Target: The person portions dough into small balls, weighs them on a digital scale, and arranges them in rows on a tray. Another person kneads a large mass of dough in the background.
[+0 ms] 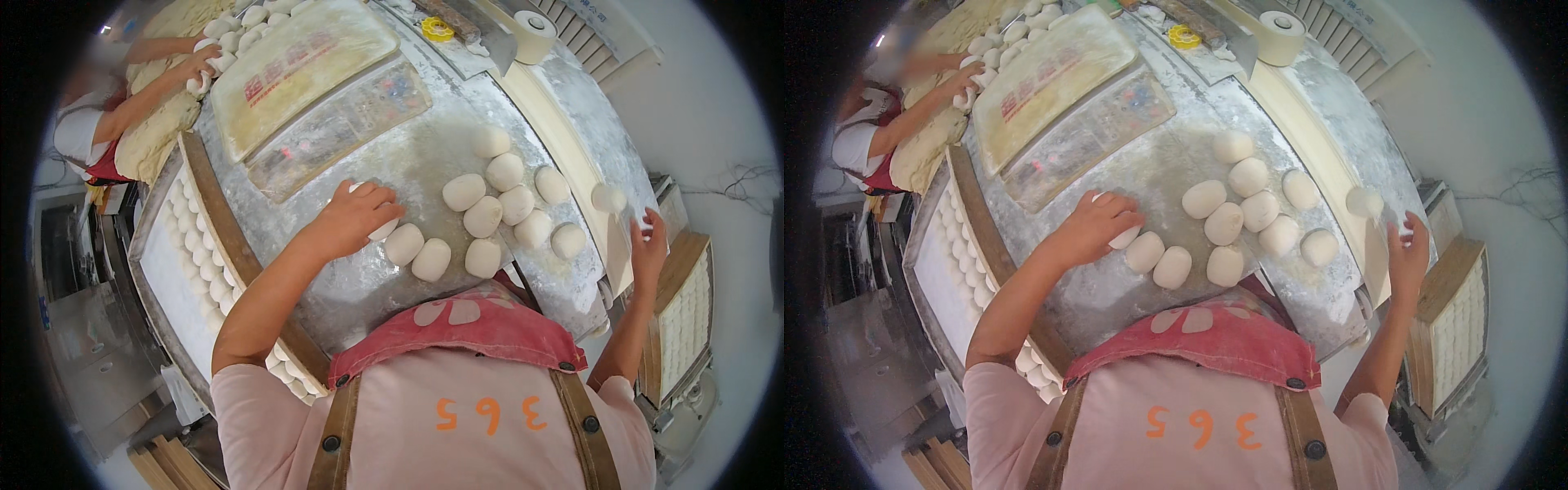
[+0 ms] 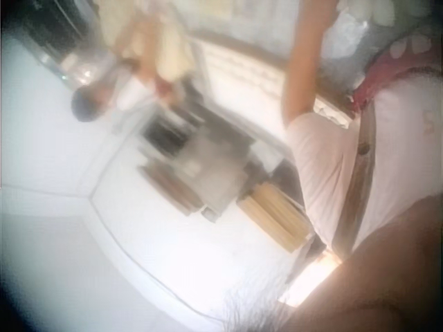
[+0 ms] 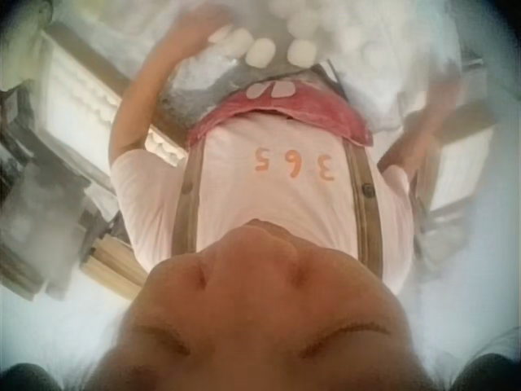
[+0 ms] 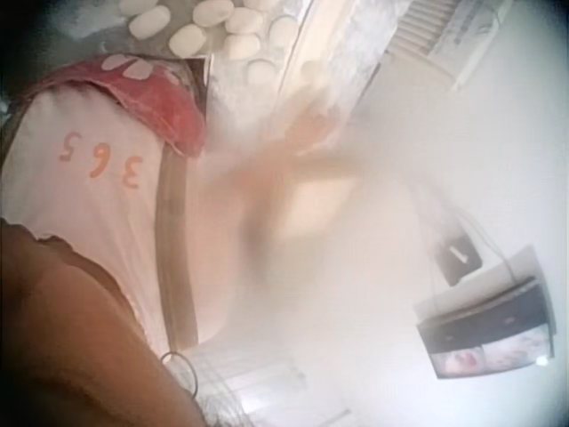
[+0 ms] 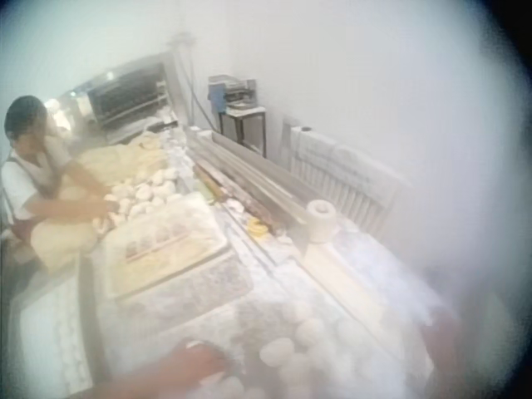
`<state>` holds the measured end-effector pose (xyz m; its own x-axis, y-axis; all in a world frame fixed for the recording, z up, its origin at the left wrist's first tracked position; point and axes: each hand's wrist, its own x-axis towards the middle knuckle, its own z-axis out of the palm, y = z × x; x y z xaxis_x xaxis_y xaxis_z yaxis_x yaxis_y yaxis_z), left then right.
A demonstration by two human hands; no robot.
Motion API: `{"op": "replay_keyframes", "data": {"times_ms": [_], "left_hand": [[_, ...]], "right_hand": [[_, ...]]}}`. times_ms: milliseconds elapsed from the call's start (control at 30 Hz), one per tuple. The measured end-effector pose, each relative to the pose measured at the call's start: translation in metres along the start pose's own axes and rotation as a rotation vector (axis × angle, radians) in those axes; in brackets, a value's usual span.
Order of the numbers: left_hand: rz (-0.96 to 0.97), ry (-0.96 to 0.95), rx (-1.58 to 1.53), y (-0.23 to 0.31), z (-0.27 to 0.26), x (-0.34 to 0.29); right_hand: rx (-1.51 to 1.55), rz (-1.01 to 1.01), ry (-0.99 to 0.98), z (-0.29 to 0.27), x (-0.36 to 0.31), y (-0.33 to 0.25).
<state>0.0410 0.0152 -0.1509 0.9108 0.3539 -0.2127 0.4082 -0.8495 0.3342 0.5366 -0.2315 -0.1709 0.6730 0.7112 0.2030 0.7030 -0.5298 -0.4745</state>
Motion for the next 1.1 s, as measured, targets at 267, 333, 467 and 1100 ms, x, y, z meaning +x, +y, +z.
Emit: {"op": "replay_keyframes", "data": {"times_ms": [267, 333, 467, 1100], "left_hand": [[-0.010, 0.495, 0.047, -0.050, -0.105, 0.000], [-0.319, 0.844, 0.510, -0.087, -0.141, -0.009], [-0.256, 0.689, 0.191, -0.015, -0.123, 0.000], [-0.172, 0.208, -0.008, 0.005, 0.015, 0.048]], "right_hand": [[-0.176, -0.016, -0.144, 0.008, -0.015, -0.019], [-0.247, -0.082, -0.149, 0.014, -0.009, -0.006], [-0.236, -0.010, -0.190, 0.017, -0.005, -0.022], [-0.104, -0.216, -0.306, 0.056, 0.042, -0.092]]}}
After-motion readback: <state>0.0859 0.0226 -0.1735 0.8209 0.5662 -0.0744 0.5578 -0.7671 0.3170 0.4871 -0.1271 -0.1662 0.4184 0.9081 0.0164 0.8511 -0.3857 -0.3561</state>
